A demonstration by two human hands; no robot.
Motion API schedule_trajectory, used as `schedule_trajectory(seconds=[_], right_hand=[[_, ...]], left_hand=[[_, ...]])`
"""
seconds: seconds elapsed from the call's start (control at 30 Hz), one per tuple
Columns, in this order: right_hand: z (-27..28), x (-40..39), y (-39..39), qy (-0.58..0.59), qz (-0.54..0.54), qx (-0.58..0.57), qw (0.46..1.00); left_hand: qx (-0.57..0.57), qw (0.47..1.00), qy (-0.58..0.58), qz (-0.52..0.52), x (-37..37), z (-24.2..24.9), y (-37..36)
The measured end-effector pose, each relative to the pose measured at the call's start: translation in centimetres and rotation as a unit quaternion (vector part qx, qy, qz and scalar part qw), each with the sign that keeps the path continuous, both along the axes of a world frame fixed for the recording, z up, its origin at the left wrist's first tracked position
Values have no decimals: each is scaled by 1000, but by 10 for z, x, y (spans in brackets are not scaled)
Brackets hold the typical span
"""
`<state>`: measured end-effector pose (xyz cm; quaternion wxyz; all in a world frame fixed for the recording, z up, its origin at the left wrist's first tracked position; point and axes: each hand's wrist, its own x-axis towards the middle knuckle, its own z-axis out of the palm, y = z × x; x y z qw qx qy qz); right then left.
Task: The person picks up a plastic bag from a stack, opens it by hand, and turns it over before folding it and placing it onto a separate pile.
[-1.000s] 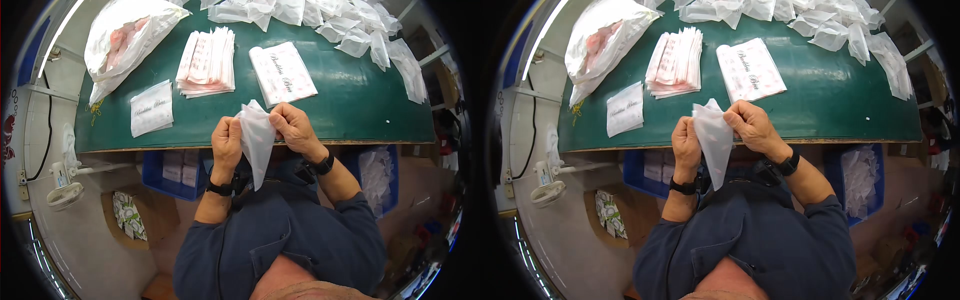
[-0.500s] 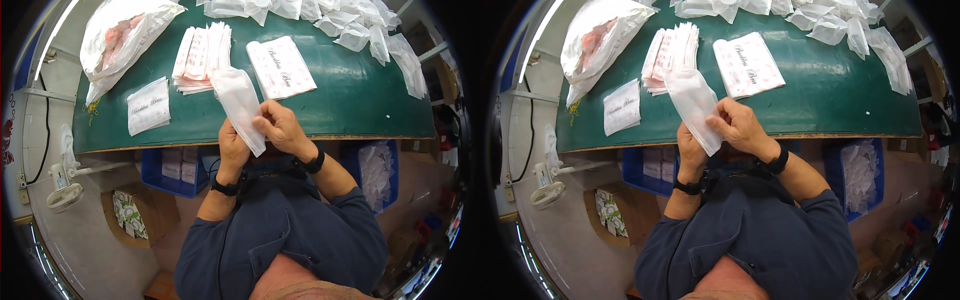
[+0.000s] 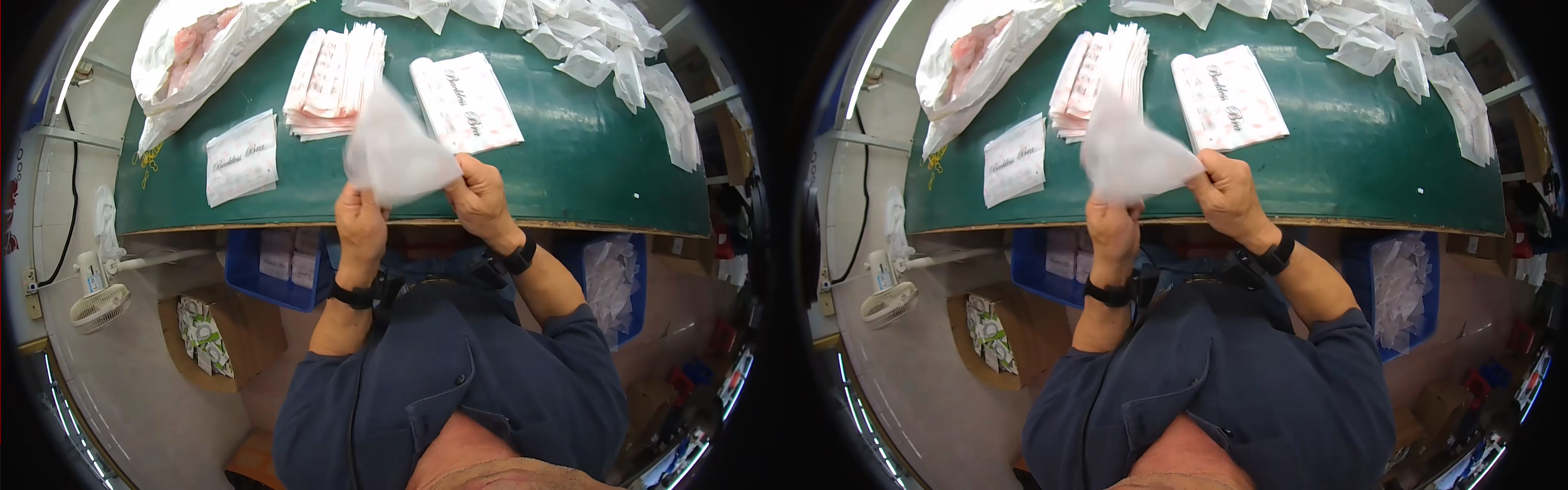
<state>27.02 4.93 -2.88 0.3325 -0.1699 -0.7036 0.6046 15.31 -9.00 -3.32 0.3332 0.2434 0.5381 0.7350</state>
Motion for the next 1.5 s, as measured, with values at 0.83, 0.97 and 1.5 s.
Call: schedule_trajectory(seconds=[0.83,0.97,1.5], right_hand=[[30,5,-4,13,-55,-106,993],[23,16,6,17,-54,-132,990],[40,13,52,-42,-7,-109,993]], left_hand=[[120,989,-83,-18,-16,-20,11],[158,981,-103,39,-21,-12,12],[49,988,85,-118,-17,-7,-11]])
